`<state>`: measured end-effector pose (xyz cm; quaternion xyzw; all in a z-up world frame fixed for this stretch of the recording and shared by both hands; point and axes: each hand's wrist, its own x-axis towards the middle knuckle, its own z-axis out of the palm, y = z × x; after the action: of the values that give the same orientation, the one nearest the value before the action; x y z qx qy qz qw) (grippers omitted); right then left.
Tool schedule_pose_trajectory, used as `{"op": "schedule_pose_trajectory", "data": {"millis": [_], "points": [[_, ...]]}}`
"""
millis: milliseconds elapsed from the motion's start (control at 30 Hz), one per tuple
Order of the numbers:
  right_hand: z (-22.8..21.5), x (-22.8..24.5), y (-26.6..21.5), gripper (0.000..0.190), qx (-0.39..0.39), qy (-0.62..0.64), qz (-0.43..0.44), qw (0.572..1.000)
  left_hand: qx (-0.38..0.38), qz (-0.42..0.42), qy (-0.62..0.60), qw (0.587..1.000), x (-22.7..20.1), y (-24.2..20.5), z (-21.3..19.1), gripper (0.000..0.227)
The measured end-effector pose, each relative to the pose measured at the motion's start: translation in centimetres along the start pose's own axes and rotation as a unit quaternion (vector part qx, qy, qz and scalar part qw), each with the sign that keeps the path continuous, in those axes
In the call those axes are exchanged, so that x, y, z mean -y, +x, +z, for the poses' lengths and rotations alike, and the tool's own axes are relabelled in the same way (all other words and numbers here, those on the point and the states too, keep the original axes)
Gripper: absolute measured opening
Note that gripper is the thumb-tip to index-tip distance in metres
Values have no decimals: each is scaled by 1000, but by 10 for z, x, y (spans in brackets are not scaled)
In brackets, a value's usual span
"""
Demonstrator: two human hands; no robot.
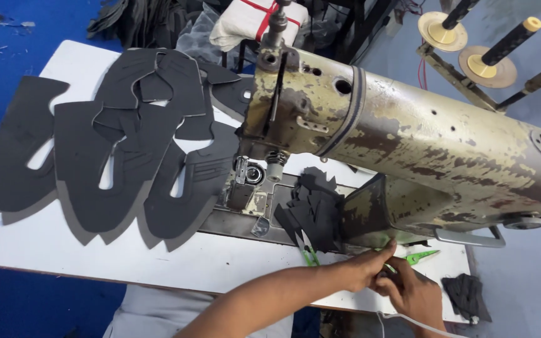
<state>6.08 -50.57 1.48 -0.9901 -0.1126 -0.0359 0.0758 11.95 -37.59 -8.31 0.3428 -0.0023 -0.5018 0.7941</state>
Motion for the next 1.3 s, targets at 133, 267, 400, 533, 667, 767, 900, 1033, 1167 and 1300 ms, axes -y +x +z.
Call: {"op": "schedule_pose_trajectory", "data": {"millis": [133, 267, 400, 533, 667, 767, 900, 1033, 1167, 1300], "points": [[11, -47, 1, 24, -186, 193, 104, 958, -66, 163, 137, 975, 24, 14, -20, 50], [41, -143, 37, 21, -224, 500, 285, 786, -62, 321, 484, 812, -21, -92, 2, 33], [44, -145, 72, 23, -173, 561, 243, 772, -84, 323, 583, 740, 4, -176, -24, 26], [80, -155, 100, 32, -184, 511, 248, 802, -117, 255, 632, 723, 32, -229, -36, 24], [107, -161, 104, 34, -214, 504, 185, 816, -140, 303, 621, 709, 32, -239, -31, 21], [139, -197, 99, 29, -185, 409, 161, 879, -119, 264, 637, 714, 23, -242, -26, 20], [120, -155, 93, 35, -238, 406, 134, 872, -127, 284, 621, 719, 24, -241, -27, 18], [94, -112, 88, 33, -251, 294, 192, 902, -115, 267, 619, 730, 29, -237, -32, 19], [91, -98, 87, 36, -243, 293, 231, 896, -117, 275, 616, 729, 29, -237, -33, 18], [108, -107, 91, 32, -239, 209, 248, 915, -117, 269, 606, 739, 29, -238, -33, 18]]}}
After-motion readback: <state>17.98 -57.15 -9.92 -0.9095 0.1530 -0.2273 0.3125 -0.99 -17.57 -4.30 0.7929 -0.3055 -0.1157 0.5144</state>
